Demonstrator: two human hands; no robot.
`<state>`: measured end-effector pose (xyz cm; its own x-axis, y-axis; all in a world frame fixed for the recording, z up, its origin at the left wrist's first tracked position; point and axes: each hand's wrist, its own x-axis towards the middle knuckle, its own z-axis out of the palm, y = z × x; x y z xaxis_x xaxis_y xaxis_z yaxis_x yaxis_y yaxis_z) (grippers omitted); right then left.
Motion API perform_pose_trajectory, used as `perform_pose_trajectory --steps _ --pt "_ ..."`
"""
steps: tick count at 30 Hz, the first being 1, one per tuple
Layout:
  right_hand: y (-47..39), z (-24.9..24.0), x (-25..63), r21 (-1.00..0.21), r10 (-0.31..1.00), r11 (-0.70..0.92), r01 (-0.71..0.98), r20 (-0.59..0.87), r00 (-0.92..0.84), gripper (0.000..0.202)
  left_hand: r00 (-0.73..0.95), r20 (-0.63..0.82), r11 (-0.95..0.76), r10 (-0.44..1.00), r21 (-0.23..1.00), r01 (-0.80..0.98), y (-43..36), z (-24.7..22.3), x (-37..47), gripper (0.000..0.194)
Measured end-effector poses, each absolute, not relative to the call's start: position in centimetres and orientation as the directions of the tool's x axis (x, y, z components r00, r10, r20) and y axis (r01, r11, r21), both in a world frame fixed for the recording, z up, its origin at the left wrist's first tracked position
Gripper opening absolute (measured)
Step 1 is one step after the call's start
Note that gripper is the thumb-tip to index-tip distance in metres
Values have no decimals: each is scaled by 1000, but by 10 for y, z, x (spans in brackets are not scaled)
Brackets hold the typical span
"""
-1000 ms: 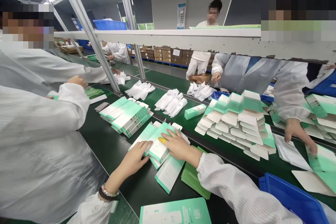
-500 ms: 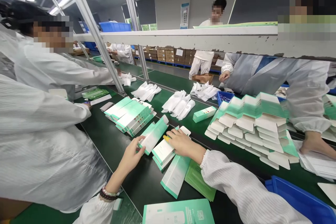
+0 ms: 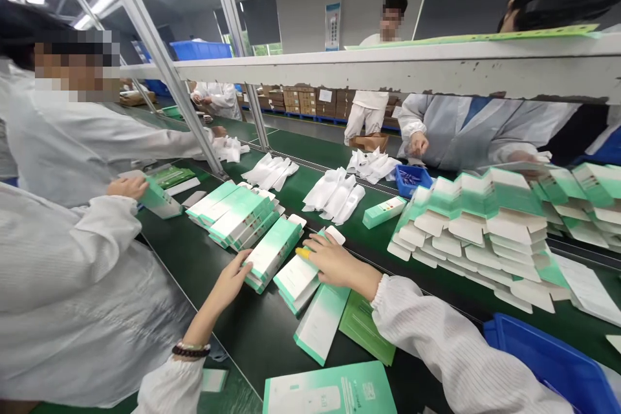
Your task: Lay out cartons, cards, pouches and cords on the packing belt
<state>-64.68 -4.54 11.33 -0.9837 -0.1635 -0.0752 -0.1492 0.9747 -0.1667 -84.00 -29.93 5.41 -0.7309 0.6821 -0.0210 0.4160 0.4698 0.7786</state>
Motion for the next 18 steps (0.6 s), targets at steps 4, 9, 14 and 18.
perform_pose_trajectory --steps 4,9,14,18 --pt "-42 112 -671 -170 -208 965 -201 -26 -978 74 -697 -23 436 717 794 423 -292 54 -850 44" --pt "-52 97 -726 -143 -249 959 -246 -8 -968 73 -754 -1 477 657 775 414 -289 51 -871 46" --pt "-61 81 -750 -90 -242 966 -244 34 -970 73 -783 25 504 621 753 424 -293 48 -886 54" --pt "-63 79 -751 -43 -232 971 -236 84 -969 69 -786 71 471 614 767 436 -294 46 -895 54"
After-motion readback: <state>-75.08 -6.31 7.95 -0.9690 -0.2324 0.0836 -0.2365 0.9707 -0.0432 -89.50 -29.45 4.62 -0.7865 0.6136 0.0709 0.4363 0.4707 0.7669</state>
